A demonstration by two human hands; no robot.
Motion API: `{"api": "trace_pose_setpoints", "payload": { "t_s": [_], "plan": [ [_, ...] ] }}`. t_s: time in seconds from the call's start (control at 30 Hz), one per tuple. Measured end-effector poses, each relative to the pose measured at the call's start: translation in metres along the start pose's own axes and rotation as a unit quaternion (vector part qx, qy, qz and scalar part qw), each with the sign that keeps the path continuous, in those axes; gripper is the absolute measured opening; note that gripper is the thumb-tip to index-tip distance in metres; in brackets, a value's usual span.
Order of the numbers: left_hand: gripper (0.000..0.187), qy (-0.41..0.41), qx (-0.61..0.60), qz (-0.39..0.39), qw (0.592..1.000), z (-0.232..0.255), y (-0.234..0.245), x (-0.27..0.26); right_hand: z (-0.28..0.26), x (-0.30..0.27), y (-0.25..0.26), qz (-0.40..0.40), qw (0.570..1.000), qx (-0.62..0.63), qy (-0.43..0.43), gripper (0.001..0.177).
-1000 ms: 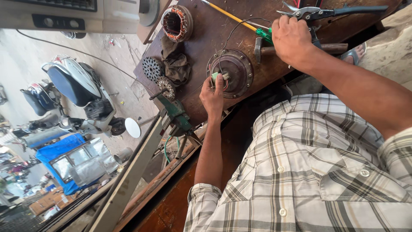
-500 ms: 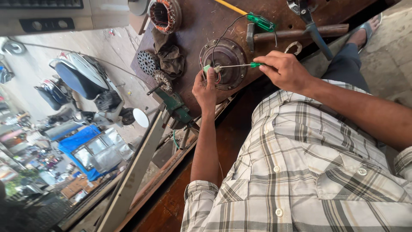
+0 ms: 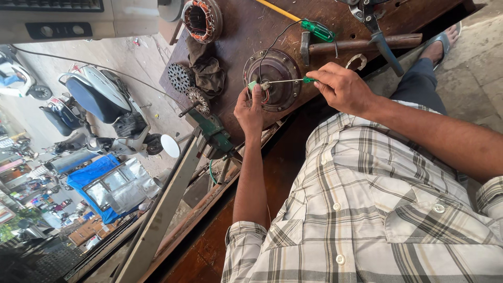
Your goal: The person repairs an electrical component on a workbench, using a screwdriver to adjust connections and pliers to strip and twist wires. They test the component with a light bulb and continue adjusting the wiring.
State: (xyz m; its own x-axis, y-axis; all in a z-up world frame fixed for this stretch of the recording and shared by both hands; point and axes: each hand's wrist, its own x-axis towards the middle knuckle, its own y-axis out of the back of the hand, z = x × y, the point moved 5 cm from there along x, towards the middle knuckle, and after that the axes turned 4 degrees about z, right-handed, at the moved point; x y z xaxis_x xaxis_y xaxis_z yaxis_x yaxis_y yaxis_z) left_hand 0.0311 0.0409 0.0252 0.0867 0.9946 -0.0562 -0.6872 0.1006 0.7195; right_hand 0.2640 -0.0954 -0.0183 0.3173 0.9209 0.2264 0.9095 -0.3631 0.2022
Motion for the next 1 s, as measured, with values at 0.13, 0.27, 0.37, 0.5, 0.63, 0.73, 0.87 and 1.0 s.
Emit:
{"api": "trace_pose_setpoints", "payload": {
  "t_s": [0.13,0.27,0.37,0.5,0.63,0.73,0.87,1.0],
  "plan": [
    [0.043,-0.009,0.002,-0.006,1.000,0.001,0.001,0.000,-0.013,0.003,0.001,0.002,0.993,-0.050,0.105,0.025],
    [0.044,-0.006,-0.007,-0.010,1.000,-0.002,0.001,0.001,-0.023,0.016,0.004,0.003,0.988,-0.040,0.146,0.023],
    [0.044,-0.004,-0.008,-0.010,1.000,-0.001,0.000,0.002,-0.010,0.030,0.001,-0.057,0.998,-0.030,-0.017,0.028],
    [0.043,-0.003,-0.011,-0.010,1.000,-0.001,0.001,0.001,0.007,0.034,-0.002,-0.092,0.985,0.018,-0.144,0.039],
    [0.041,-0.014,0.017,-0.018,1.000,0.001,0.001,0.002,-0.004,0.038,0.007,0.022,0.995,0.051,0.083,0.041],
    [0.041,-0.004,-0.003,-0.020,1.000,0.000,0.003,0.000,0.024,0.034,-0.006,-0.082,0.978,0.048,-0.187,0.027],
    [0.041,-0.007,-0.014,-0.016,1.000,0.004,0.001,0.002,0.010,0.043,0.002,-0.045,0.995,0.042,-0.076,0.039],
    [0.042,-0.007,-0.029,-0.012,0.999,0.002,0.003,0.000,0.013,0.040,-0.002,-0.065,0.990,0.041,-0.114,0.036]
  ]
}}
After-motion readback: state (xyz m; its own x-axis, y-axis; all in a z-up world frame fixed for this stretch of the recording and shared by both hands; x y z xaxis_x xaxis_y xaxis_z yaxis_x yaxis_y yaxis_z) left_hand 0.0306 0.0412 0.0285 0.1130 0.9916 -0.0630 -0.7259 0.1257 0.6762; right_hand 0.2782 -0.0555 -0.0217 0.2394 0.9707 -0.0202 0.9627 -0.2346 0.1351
